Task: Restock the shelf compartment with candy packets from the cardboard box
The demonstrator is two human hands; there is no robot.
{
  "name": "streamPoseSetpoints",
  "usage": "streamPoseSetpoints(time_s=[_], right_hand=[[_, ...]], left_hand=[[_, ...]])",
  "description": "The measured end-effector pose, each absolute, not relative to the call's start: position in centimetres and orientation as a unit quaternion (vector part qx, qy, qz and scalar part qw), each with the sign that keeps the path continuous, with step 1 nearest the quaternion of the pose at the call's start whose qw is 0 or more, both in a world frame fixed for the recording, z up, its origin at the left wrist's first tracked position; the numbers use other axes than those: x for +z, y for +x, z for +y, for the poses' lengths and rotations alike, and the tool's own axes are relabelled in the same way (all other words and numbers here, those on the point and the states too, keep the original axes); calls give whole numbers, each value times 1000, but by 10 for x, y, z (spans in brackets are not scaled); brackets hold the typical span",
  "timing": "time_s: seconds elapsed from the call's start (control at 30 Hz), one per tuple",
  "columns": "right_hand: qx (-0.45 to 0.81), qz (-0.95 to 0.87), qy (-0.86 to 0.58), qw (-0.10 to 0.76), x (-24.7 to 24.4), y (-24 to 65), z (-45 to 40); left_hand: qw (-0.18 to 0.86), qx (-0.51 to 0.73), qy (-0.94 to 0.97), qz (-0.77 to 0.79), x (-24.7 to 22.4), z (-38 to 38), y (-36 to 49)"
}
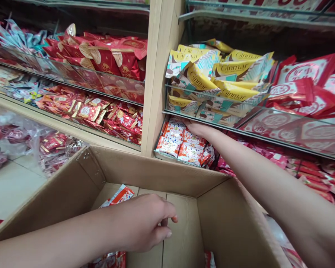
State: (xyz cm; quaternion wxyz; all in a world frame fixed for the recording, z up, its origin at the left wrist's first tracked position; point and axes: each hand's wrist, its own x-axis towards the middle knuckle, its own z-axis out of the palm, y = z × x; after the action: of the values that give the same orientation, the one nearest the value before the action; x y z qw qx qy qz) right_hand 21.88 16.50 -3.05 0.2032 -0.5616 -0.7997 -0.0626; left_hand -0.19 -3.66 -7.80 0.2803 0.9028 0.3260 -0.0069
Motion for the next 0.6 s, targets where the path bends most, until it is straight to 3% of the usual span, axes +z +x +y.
streamPoseSetpoints(time_s=[0.37,0.5,0.6], right_hand=[[-78,-812,-549,182,-21,220,122],[-114,-815,-546,159,-29,221,88],[-197,-845,-463,182,-39,220,48]], left_hand=[[265,-43,904,332,-77,-36,-6],[241,-124,887,375,-77,-33,-9],[213,-196,868,404,-80,-28,-12]])
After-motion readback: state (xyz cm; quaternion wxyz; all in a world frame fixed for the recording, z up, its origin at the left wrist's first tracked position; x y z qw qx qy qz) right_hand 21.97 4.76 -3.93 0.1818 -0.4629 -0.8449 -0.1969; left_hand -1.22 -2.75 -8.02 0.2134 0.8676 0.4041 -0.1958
